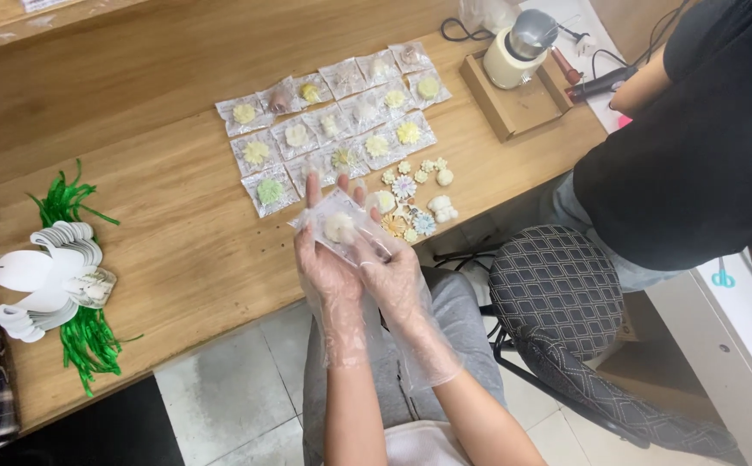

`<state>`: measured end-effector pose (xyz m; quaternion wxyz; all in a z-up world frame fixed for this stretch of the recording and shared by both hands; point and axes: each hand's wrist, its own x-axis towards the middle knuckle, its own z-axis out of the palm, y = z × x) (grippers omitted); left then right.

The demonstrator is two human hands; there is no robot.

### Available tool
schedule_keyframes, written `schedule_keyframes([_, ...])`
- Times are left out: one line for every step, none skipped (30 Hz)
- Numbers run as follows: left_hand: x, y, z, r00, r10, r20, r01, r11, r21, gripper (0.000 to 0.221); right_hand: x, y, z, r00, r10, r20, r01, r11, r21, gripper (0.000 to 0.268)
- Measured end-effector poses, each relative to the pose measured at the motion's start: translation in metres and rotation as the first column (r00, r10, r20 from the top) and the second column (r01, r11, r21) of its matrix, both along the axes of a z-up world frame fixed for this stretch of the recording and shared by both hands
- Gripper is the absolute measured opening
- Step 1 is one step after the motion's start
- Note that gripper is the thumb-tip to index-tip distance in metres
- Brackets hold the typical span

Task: The person wearing gloves picks up flower-shaped wax melt pieces from the work table one at a time and places each into a small printed cellophane bag, folding the bag closed and setting the packaged piece with a row of finished bags on the table.

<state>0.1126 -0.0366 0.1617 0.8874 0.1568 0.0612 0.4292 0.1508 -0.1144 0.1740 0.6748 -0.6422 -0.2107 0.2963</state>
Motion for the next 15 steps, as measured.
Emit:
schedule_keyframes([0.001, 0.000, -0.004, 0.996, -0.035, 0.078, 0.038, 0.998, -0.047, 0.088, 0.000, 0.000, -0.002, 0.999, -0.044, 0.005, 0.044, 0.999, 0.006, 0.031])
schedule_keyframes([0.001, -0.001, -0.008, 0.986, -0.066, 0.152, 0.081, 0.992, -0.093, 0.086, -0.001, -0.001, -0.005, 0.996, -0.089, 0.004, 0.089, 0.996, 0.010, 0.030])
schedule_keyframes([0.002, -0.001, -0.009, 0.987, -0.063, 0.150, 0.077, 0.993, -0.091, 0.086, -0.002, -0.001, -0.002, 0.996, -0.086, 0.002, 0.086, 0.996, 0.012, 0.030])
schedule_keyframes([0.003, -0.003, -0.010, 0.981, -0.064, 0.181, 0.084, 0.991, -0.106, 0.084, -0.003, -0.002, 0.001, 0.993, -0.113, -0.022, 0.114, 0.993, 0.044, 0.029])
schedule_keyframes([0.005, -0.005, -0.011, 0.975, -0.065, 0.212, 0.091, 0.989, -0.120, 0.083, -0.004, -0.003, 0.005, 0.989, -0.139, -0.047, 0.142, 0.987, 0.076, 0.028])
schedule_keyframes([0.005, -0.006, -0.009, 0.975, -0.063, 0.211, 0.091, 0.988, -0.123, 0.083, -0.005, -0.005, 0.003, 0.989, -0.139, -0.048, 0.142, 0.987, 0.072, 0.028])
schedule_keyframes([0.005, -0.008, -0.007, 0.968, -0.073, 0.240, 0.112, 0.982, -0.153, 0.081, -0.006, -0.008, 0.001, 0.989, -0.145, -0.011, 0.145, 0.983, 0.113, 0.026])
schedule_keyframes([0.007, -0.006, -0.003, 0.959, -0.083, 0.271, 0.134, 0.976, -0.174, 0.080, -0.006, -0.006, 0.001, 0.988, -0.153, 0.027, 0.147, 0.976, 0.161, 0.024])
schedule_keyframes([0.008, -0.006, -0.002, 0.958, -0.084, 0.273, 0.134, 0.976, -0.170, 0.080, -0.007, -0.009, -0.001, 0.988, -0.153, 0.028, 0.146, 0.975, 0.166, 0.024])
schedule_keyframes([0.008, -0.006, 0.000, 0.959, -0.063, 0.276, 0.131, 0.963, -0.234, 0.075, -0.008, -0.013, -0.002, 0.983, -0.166, 0.074, 0.157, 0.982, 0.108, 0.022])
schedule_keyframes([0.008, -0.007, 0.002, 0.960, -0.041, 0.278, 0.127, 0.946, -0.298, 0.070, -0.010, -0.016, -0.003, 0.977, -0.175, 0.120, 0.170, 0.984, 0.050, 0.021])
schedule_keyframes([0.008, -0.004, 0.000, 0.960, -0.041, 0.278, 0.126, 0.948, -0.294, 0.070, -0.008, -0.019, -0.001, 0.977, -0.174, 0.120, 0.169, 0.984, 0.055, 0.021])
schedule_keyframes([0.008, -0.002, -0.002, 0.937, -0.027, 0.349, 0.148, 0.934, -0.324, 0.065, -0.005, -0.023, 0.002, 0.961, -0.139, 0.240, 0.145, 0.989, -0.005, 0.016])
schedule_keyframes([0.005, -0.003, -0.006, 0.911, -0.007, 0.413, 0.171, 0.917, -0.361, 0.060, -0.006, -0.030, 0.003, 0.931, -0.094, 0.352, 0.129, 0.989, -0.076, 0.012])
schedule_keyframes([0.002, -0.004, -0.003, 0.912, -0.005, 0.409, 0.169, 0.916, -0.365, 0.060, -0.006, -0.036, 0.010, 0.933, -0.092, 0.348, 0.128, 0.989, -0.080, 0.012])
